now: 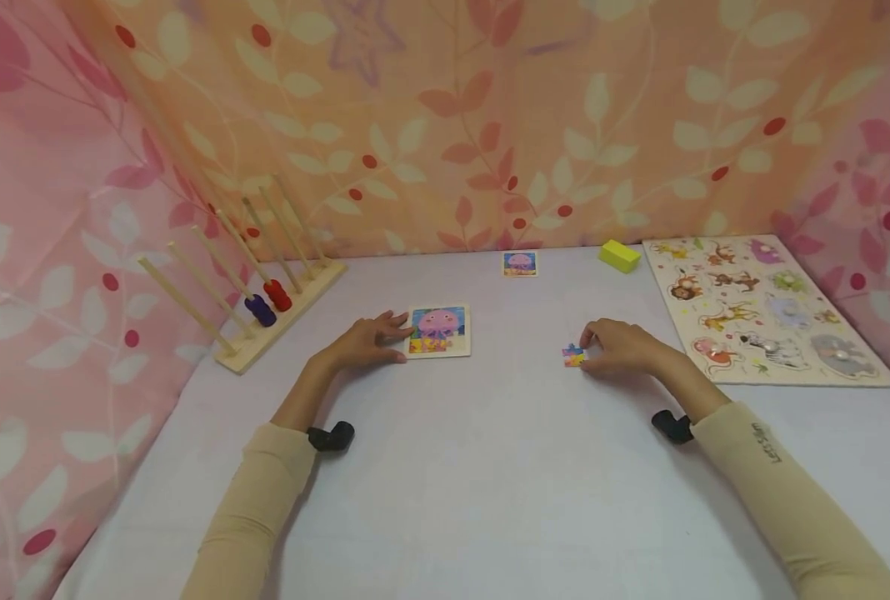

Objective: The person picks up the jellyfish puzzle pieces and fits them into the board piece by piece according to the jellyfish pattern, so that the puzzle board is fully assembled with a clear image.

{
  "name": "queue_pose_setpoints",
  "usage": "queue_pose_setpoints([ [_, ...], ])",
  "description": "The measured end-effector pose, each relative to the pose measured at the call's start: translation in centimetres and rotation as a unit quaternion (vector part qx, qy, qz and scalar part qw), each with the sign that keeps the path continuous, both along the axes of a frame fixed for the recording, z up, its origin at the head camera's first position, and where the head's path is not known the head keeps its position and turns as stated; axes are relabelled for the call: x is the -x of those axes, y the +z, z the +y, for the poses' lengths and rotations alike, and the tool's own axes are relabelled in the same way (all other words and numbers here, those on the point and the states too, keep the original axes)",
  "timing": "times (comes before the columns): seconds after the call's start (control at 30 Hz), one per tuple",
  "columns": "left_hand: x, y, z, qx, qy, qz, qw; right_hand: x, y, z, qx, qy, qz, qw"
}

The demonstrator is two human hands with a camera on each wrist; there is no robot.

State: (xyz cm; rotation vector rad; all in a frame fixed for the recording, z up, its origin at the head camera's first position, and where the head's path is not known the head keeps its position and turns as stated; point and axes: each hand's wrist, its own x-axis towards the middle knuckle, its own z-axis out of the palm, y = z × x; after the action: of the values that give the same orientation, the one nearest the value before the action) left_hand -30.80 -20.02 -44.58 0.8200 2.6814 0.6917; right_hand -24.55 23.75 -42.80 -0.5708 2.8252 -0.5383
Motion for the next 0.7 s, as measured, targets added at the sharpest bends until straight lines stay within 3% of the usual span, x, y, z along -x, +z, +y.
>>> queue_pose_setpoints([
  [0.17, 0.0, 0.2, 0.1, -0.002, 0.013, -0.009, 0.9999, 0.2, -0.2, -0.8, -0.037, -0.003, 0.038, 0.9986],
  [0.3, 0.0, 0.1, 0.2, 0.0, 0.021, -0.017, 0.9996, 0.7, -0.1, -2.4, -0.031, 0.01, 0.049, 0.9983],
  [0.7, 0.1, -0.2, 0.0, -0.006, 0.018, -0.013, 0.9997, 3.5, 0.4, -13.0, -0.005, 0.058, 0.075, 0.9955],
])
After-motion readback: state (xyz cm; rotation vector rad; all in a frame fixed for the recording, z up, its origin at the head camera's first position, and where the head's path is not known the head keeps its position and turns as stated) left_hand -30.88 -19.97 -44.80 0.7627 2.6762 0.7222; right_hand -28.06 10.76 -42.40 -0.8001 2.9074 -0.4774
